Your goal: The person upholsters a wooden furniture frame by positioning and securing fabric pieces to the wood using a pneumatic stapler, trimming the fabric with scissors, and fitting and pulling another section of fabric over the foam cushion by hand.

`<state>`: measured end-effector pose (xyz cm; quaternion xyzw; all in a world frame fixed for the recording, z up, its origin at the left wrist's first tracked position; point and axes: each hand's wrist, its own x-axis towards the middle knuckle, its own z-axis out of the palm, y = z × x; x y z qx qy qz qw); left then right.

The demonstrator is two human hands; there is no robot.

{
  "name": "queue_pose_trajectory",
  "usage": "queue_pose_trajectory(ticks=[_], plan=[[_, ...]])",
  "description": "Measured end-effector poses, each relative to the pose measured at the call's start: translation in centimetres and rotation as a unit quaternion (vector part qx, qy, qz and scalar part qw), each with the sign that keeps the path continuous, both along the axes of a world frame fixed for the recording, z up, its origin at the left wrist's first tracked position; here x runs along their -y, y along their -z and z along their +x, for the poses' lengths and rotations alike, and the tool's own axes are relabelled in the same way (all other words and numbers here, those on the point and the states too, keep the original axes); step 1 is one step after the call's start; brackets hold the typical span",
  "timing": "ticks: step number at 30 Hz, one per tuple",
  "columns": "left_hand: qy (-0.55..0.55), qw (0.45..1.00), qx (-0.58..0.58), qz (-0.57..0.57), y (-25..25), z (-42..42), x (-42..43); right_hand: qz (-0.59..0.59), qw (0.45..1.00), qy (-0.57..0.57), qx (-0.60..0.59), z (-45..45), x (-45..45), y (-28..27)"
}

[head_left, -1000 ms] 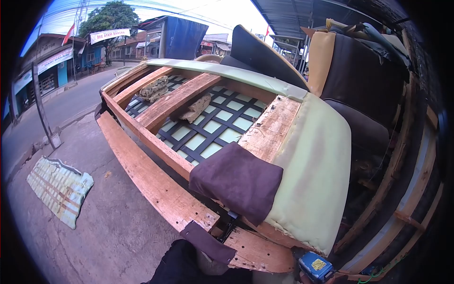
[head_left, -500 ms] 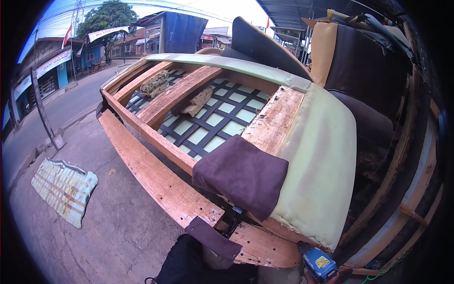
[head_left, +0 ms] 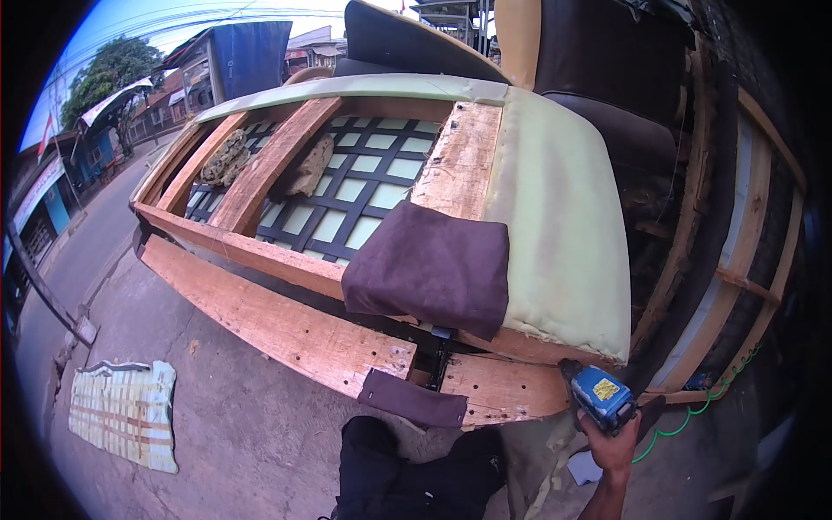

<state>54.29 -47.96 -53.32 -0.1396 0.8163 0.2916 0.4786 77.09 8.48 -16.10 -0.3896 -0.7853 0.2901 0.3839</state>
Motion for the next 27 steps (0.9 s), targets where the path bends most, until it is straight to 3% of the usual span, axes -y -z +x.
queue_pose_trajectory(ticks=[3,5,6,7,8,9,11,13,15,17,18,19,21,27], plan=[[0.142,0.989,0.022,-0.021,1.3,-0.4,2.1,-0.170,0.983,-0.038,-0.059,-2.4,3.1,-3.9],[0.398,0.915,-0.069,-0.007,1.8,-2.1,2.8,-0.180,0.982,-0.026,-0.054,-3.2,4.4,-4.8],[0.473,0.861,-0.186,0.017,0.0,-4.8,0.4,-0.183,0.981,-0.019,-0.064,-3.5,4.9,-5.1],[0.439,0.838,-0.324,0.015,-8.7,-8.1,-6.1,-0.188,0.979,-0.010,-0.072,-3.8,5.5,-5.1],[0.265,0.878,-0.369,0.148,-19.3,-10.1,-12.5,-0.185,0.979,-0.004,-0.084,-4.1,6.1,-5.1],[0.219,0.834,-0.447,0.238,-26.8,-11.4,-17.5,-0.181,0.979,0.000,-0.095,-4.6,6.6,-5.1],[0.314,0.553,-0.643,0.426,-36.2,-12.9,-24.4,-0.207,0.973,0.024,-0.102,-5.3,7.4,-5.0],[0.451,0.323,-0.675,0.487,-42.5,-12.9,-30.0,-0.211,0.971,0.041,-0.102,-6.1,8.6,-5.1],[0.486,0.201,-0.739,0.420,-44.5,-12.7,-35.8,-0.193,0.974,0.052,-0.101,-7.3,10.2,-5.6],[0.542,0.159,-0.750,0.344,-45.6,-14.5,-39.9,-0.174,0.977,0.059,-0.107,-9.4,12.4,-7.0],[0.579,0.187,-0.724,0.324,-46.1,-15.0,-40.4,-0.169,0.979,0.054,-0.100,-10.2,13.5,-7.5],[0.577,0.175,-0.724,0.335,-47.0,-15.5,-40.9,-0.161,0.979,0.068,-0.104,-10.8,14.0,-7.9],[0.622,0.227,-0.684,0.305,-48.2,-16.9,-41.3,-0.154,0.980,0.029,-0.120,-11.5,15.0,-8.4],[0.694,0.194,-0.626,0.297,-50.4,-19.4,-42.1,-0.159,0.980,0.048,-0.112,-13.1,18.2,-11.9]])
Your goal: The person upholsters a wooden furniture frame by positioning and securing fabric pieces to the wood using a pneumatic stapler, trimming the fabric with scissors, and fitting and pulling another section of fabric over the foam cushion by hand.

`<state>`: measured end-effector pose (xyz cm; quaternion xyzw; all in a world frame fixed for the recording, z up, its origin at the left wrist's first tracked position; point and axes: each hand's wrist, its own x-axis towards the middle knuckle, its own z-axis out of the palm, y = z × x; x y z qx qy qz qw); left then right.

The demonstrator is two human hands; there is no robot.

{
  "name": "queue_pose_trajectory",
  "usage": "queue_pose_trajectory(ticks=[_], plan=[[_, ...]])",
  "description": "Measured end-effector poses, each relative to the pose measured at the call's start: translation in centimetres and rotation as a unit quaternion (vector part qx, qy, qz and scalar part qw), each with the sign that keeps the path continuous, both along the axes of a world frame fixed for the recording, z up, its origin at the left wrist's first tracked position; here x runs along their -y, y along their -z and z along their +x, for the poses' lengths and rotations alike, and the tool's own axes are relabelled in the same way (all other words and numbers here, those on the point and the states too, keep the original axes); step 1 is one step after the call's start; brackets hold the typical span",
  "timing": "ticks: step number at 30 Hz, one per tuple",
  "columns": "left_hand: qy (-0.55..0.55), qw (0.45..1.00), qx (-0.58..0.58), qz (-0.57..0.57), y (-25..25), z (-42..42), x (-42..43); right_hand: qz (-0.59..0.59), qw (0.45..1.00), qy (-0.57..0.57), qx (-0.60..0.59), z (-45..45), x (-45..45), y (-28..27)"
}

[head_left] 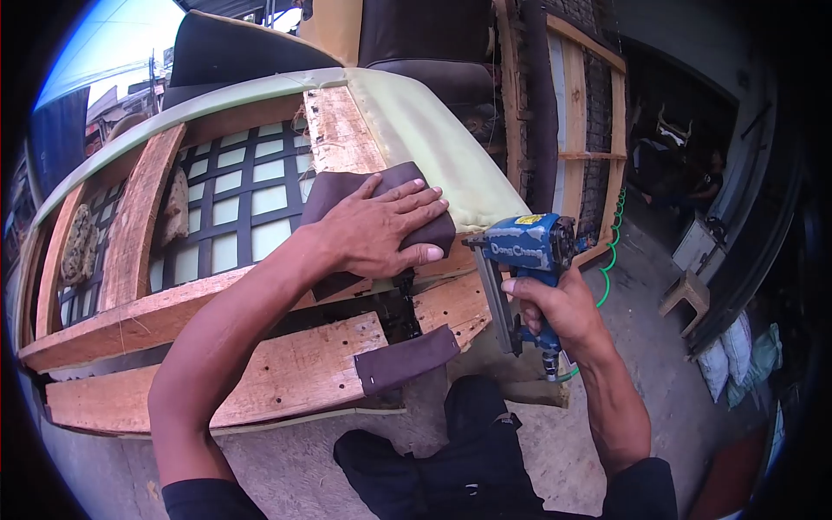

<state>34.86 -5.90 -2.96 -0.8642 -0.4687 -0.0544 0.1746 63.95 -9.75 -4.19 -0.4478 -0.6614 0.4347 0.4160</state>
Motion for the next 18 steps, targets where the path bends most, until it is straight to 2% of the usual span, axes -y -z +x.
queue_pose_trajectory(ticks=[4,7,11,16,18], plan=[[0.025,0.998,0.027,-0.042,-0.7,-1.0,-0.7,-0.032,0.999,0.006,-0.023,-2.0,-0.2,-1.8],[0.049,0.997,0.037,-0.047,-0.5,-1.4,-1.3,-0.043,0.999,-0.021,0.021,-3.4,-0.4,-3.2],[0.044,0.998,0.031,-0.020,-0.1,-1.5,-1.2,-0.067,0.994,0.034,0.074,-4.3,-0.4,-3.4],[0.049,0.999,0.009,-0.015,-0.3,-1.8,-1.4,-0.054,0.993,0.043,0.091,-4.5,0.0,-4.0],[0.062,0.998,0.008,-0.014,-0.2,-2.1,-1.6,-0.089,0.989,0.077,0.095,-4.8,0.3,-4.6]])
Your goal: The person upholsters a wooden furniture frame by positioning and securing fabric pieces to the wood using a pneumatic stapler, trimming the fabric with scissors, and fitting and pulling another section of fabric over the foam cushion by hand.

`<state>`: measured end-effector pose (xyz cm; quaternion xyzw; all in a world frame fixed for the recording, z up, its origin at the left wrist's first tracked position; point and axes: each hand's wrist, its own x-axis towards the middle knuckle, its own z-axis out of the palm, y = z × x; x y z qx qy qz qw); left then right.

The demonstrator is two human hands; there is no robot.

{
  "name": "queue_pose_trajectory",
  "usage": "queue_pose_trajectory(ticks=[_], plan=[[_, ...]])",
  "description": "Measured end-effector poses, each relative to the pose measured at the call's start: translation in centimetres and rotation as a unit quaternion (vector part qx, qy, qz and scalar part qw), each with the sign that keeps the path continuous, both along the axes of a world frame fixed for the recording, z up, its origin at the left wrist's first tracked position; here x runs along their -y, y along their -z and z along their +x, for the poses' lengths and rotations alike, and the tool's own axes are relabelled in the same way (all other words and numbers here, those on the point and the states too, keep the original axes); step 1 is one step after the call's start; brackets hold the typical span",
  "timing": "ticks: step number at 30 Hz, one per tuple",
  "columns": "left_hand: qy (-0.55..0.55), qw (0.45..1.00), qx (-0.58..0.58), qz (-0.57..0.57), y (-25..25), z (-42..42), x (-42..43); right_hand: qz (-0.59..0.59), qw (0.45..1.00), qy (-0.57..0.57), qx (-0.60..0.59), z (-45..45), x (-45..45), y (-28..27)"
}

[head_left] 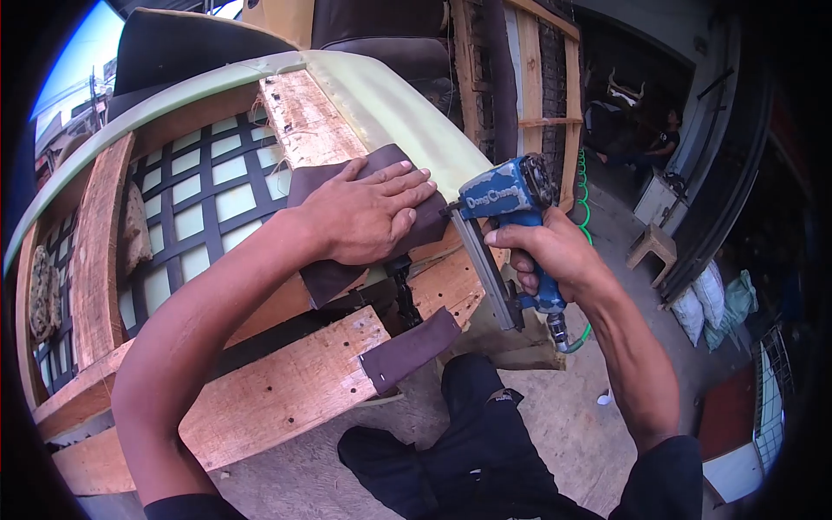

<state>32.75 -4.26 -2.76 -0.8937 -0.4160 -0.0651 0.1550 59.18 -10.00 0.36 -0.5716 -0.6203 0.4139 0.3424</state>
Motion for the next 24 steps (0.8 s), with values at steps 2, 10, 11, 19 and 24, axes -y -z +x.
queue_pose_trajectory(ticks=[2,10,11,19,24], plan=[[0.013,1.000,-0.003,0.002,-0.2,-0.5,-0.4,-0.003,1.000,0.007,-0.004,-0.2,0.0,-0.3],[0.009,1.000,-0.019,0.005,-1.2,-3.3,-0.1,-0.007,1.000,0.010,-0.020,-1.2,1.0,-1.0],[0.006,1.000,-0.024,0.001,-1.1,-3.2,0.0,-0.015,1.000,0.019,-0.009,-1.4,1.0,-0.7],[-0.033,0.999,-0.016,-0.007,-0.9,-4.5,0.6,-0.010,0.999,0.025,0.019,-2.4,1.8,-1.5],[-0.034,0.999,-0.013,-0.009,-1.0,-4.8,0.8,-0.015,0.998,0.029,0.044,-4.0,2.7,-1.6]])
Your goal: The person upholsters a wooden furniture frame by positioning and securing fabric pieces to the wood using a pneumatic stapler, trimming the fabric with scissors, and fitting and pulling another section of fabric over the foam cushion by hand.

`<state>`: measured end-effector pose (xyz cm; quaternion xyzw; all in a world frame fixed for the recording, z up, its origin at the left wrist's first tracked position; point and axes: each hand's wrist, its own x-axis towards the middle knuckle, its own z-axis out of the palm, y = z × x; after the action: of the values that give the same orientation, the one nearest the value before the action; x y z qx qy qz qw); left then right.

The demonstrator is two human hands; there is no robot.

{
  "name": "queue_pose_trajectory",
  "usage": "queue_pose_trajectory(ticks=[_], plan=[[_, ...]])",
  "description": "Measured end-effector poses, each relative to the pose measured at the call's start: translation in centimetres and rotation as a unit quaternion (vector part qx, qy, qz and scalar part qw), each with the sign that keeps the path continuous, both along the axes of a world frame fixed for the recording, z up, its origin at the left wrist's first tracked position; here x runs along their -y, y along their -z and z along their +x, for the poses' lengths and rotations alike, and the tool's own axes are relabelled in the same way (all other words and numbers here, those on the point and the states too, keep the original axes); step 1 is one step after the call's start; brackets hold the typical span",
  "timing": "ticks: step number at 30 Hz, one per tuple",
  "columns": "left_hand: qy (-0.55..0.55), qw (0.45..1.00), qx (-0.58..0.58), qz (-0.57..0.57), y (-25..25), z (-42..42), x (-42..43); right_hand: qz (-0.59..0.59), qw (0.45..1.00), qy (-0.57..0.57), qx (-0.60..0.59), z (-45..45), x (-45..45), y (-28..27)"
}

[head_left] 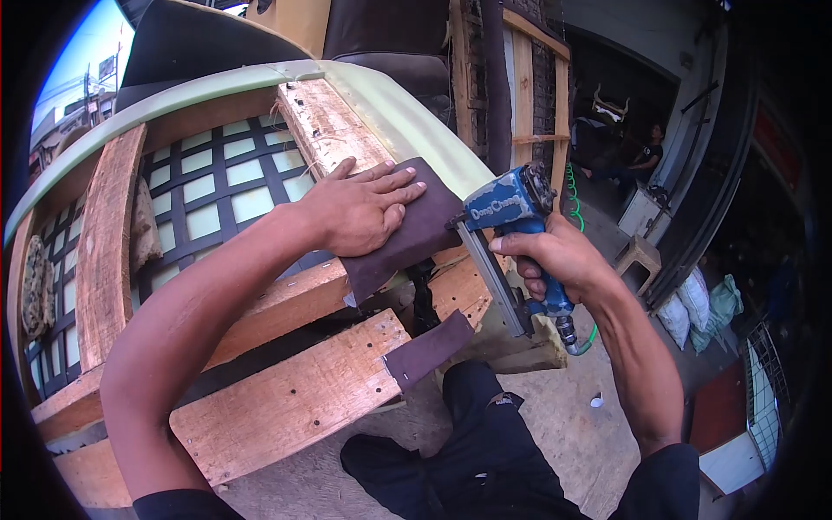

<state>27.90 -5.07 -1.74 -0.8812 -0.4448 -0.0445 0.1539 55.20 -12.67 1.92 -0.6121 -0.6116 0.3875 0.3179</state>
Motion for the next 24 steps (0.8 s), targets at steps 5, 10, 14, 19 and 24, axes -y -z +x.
queue_pose_trajectory(ticks=[5,10,14,19,24], plan=[[-0.008,1.000,-0.004,-0.003,0.0,-0.1,0.2,0.014,1.000,0.009,0.010,0.0,0.2,0.2],[0.001,1.000,0.013,-0.003,0.2,-0.4,0.0,0.014,1.000,-0.011,-0.012,-1.6,1.1,-0.7],[-0.009,1.000,0.009,-0.006,0.0,-0.8,0.3,0.014,1.000,-0.004,0.008,-2.7,1.5,-0.5],[-0.010,1.000,0.017,-0.011,-0.1,-1.1,0.4,0.016,1.000,-0.012,0.010,-2.8,1.7,-0.7],[-0.003,1.000,0.027,-0.014,0.1,-1.5,0.1,0.013,0.999,-0.038,0.014,-4.0,2.0,-0.9]])
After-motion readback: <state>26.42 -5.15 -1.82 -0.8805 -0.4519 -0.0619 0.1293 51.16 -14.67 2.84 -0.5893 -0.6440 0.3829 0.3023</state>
